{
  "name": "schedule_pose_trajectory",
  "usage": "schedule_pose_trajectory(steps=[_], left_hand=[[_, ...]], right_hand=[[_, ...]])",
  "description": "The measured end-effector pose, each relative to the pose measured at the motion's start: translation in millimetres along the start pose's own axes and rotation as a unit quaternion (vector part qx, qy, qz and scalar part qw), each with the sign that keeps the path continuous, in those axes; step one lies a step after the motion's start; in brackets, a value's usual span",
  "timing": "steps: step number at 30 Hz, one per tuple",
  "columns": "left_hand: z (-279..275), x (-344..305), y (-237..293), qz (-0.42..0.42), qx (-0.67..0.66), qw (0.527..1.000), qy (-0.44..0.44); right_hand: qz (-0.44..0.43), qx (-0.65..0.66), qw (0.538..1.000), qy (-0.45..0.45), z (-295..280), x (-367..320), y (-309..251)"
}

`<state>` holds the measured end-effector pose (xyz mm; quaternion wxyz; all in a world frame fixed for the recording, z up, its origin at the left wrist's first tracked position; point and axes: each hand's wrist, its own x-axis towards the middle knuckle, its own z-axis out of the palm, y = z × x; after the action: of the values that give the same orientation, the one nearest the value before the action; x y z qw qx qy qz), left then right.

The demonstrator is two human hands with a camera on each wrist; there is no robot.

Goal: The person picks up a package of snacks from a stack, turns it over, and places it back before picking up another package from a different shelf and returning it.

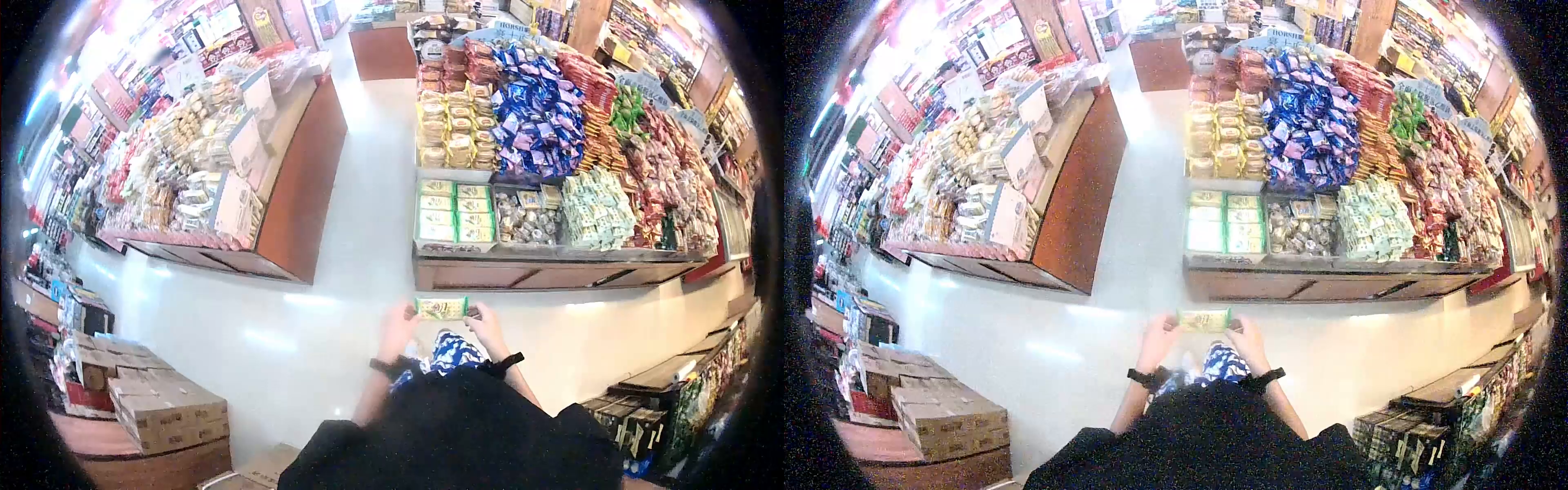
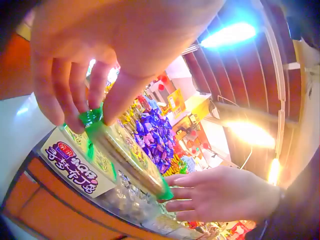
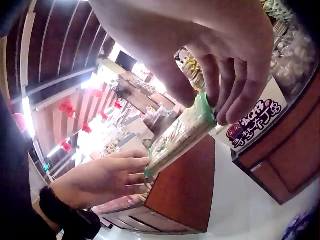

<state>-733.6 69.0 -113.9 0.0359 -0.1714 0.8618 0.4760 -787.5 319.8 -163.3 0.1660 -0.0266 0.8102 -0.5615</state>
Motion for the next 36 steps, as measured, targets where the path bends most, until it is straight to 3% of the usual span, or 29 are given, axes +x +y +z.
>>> schedule_pose_trajectory(steps=[5,6,10,15,18,21,23,26,29,33,36], left_hand=[[-7,60,2,-0.012,-0.033,0.998,-0.044],[-6,79,4,-0.014,-0.026,0.998,-0.046],[10,143,-17,-0.042,-0.01,0.999,-0.017],[7,236,3,-0.03,0.015,0.999,-0.003],[22,292,1,-0.048,0.026,0.998,0.016],[32,341,9,-0.136,-0.032,0.99,-0.022],[41,368,9,-0.119,-0.016,0.993,0.003],[53,392,2,-0.109,-0.032,0.993,0.022],[55,408,19,-0.103,-0.052,0.993,0.029],[53,418,36,-0.09,-0.02,0.994,0.066],[55,420,40,-0.079,-0.01,0.994,0.069]], right_hand=[[0.017,-0.001,1.0,-0.005,12,60,16],[0.07,-0.015,0.997,-0.028,13,78,11],[0.091,0.021,0.995,-0.037,15,135,-2],[0.061,-0.036,0.996,-0.048,18,227,4],[-0.021,-0.114,0.993,-0.017,18,289,12],[0.045,-0.049,0.997,-0.028,21,341,35],[0.056,-0.063,0.996,0.001,17,362,14],[0.059,-0.106,0.993,0.004,7,385,-8],[0.13,-0.043,0.99,-0.037,-3,402,-20],[0.086,-0.059,0.994,0.016,5,408,0],[0.09,-0.056,0.994,0.004,1,413,5]])
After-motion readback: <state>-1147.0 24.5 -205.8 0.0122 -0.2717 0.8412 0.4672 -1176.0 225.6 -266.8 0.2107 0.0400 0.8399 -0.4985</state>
